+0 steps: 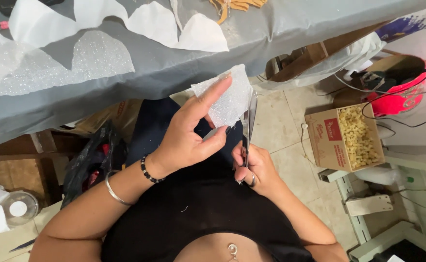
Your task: Using scissors to cut decorative shapes from glittery fabric and organizing them on a work table.
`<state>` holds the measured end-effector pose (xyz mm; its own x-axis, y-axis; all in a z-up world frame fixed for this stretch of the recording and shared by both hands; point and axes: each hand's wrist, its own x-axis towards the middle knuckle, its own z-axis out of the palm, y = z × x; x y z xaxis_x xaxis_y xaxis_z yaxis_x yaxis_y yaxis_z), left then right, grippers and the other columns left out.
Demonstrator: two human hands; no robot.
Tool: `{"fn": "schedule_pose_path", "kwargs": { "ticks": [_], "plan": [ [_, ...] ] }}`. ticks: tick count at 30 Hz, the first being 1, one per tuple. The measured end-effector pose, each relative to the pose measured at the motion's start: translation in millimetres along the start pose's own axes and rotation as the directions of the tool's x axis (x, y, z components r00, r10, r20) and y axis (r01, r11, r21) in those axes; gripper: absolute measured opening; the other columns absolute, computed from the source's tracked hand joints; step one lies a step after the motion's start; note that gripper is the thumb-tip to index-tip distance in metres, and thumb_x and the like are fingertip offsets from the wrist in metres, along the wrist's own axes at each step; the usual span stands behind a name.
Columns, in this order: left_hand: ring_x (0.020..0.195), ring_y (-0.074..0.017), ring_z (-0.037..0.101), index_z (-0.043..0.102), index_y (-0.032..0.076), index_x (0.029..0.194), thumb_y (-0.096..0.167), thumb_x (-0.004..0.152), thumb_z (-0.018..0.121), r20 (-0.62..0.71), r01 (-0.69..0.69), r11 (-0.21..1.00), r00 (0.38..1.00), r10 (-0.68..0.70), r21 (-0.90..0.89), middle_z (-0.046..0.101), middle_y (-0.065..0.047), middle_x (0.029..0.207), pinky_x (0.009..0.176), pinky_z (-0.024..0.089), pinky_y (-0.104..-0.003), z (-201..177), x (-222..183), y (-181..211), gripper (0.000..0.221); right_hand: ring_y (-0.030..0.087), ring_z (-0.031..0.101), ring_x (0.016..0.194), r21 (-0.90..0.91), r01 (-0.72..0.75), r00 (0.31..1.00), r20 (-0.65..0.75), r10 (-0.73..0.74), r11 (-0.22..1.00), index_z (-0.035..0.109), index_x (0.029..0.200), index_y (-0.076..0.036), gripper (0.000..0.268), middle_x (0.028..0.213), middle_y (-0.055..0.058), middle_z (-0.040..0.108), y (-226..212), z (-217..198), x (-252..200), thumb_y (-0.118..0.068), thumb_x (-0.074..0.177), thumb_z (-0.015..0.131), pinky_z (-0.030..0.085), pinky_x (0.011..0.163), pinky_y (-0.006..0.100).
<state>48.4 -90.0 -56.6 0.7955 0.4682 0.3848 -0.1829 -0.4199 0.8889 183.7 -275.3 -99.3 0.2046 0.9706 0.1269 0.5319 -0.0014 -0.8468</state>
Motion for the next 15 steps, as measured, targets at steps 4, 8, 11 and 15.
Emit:
{"fn": "schedule_pose_path", "kwargs": {
  "ticks": [4,8,11,15],
  "plan": [
    [0.106,-0.0122,0.060,0.041,0.016,0.158,0.001,0.088,0.065,0.015,-0.002,1.000,1.000,0.002,-0.021,0.046,0.000,0.164,0.085,0.054,-0.022,-3.9,3.7,3.6,0.075,0.009,0.051,0.056,-0.050,0.022,1.000,0.013,-0.022,0.999,0.043,0.083,-0.017,0.068,0.067,-0.007,0.054,4.3,-1.2,-2.8,-0.081,0.095,0.023,0.044,0.059,0.026],
    [0.108,-0.0113,0.061,0.040,0.017,0.157,-0.001,0.086,0.061,0.051,-0.006,0.999,0.999,0.008,-0.043,0.047,-0.003,0.164,0.081,0.053,-0.022,-11.0,7.8,8.0,0.076,0.010,0.053,0.054,-0.054,0.022,1.000,0.007,-0.021,0.998,0.042,0.082,-0.017,0.068,0.065,-0.006,0.056,4.7,-1.5,-3.8,-0.081,0.094,0.024,0.045,0.058,0.026],
    [0.103,-0.0110,0.061,0.040,0.018,0.157,-0.001,0.086,0.061,0.075,-0.015,0.999,0.997,0.018,-0.034,0.049,-0.003,0.163,0.081,0.052,-0.022,-16.9,10.6,11.3,0.076,0.010,0.051,0.055,-0.060,0.023,1.000,0.014,-0.022,0.998,0.042,0.081,-0.017,0.067,0.065,-0.006,0.056,4.6,-2.7,-4.8,-0.080,0.095,0.024,0.044,0.058,0.026],
    [0.150,-0.0246,0.052,0.045,0.009,0.152,0.008,0.095,0.065,0.082,-0.064,0.988,0.994,0.076,-0.137,0.052,-0.010,0.158,0.127,0.042,-0.036,-26.3,17.6,19.6,0.060,0.008,0.053,0.054,-0.022,0.036,0.999,0.004,-0.036,0.999,0.042,0.081,-0.016,0.065,0.063,-0.006,0.057,2.0,-2.2,-4.5,-0.077,0.095,0.028,0.045,0.056,0.024]
  ]
}}
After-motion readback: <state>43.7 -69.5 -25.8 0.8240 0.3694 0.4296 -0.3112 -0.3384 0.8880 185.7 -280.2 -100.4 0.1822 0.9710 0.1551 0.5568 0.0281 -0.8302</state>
